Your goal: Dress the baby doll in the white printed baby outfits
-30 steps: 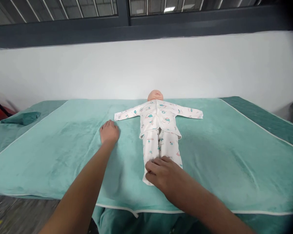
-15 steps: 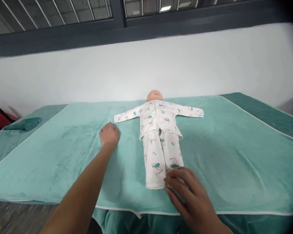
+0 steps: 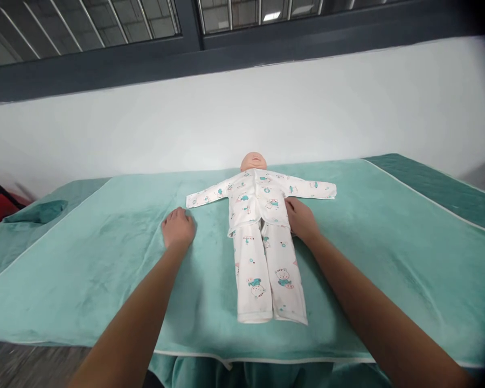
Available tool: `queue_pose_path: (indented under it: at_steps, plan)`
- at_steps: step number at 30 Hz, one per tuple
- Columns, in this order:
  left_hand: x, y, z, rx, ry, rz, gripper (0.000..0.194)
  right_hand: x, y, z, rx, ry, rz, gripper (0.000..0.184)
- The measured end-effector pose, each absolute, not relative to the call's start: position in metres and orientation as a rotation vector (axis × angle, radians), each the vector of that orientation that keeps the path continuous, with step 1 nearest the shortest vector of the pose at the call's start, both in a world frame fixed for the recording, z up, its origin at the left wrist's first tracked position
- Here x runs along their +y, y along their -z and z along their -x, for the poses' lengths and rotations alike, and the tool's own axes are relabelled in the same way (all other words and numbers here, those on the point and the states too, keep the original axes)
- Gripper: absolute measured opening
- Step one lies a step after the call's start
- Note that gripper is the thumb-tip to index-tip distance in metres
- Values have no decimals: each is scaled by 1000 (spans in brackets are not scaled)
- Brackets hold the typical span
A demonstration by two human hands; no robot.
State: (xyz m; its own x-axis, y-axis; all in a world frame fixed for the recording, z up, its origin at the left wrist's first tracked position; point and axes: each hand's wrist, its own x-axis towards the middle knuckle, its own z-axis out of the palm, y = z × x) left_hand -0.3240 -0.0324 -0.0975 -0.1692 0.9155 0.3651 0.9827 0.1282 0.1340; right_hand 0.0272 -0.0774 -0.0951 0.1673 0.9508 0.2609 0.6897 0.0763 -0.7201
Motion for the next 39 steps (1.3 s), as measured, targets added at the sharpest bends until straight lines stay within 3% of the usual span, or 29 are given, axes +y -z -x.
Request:
queue_pose_path:
  at_steps: [3, 7, 13, 17, 20, 30, 39]
  plan:
    - [-31, 98, 324, -2203, 510, 1881, 31, -79, 102, -28, -1688, -362, 1633, 21]
    - [-30, 99, 323, -2202, 501, 1873, 31, -77, 104, -33, -1407, -264, 1712, 30]
    - [-31, 98, 322, -2205, 482, 1866, 32, -75, 93, -30, -1206, -709, 1650, 39]
    - [-31, 96, 321, -2207, 478, 1870, 34, -73, 81, -24, -1015, -1232, 1221, 38]
    - [-30, 95, 321, -2210, 471, 1879, 34, -69, 72, -23, -921, -1418, 1038, 31]
    - [-26, 97, 321, -2213, 434, 1851, 34, -48, 92, -16, -981, -1331, 749, 38]
    - [-28, 97, 322, -2207, 455, 1855, 37, -59, 105, -45, -1077, -969, 1414, 38]
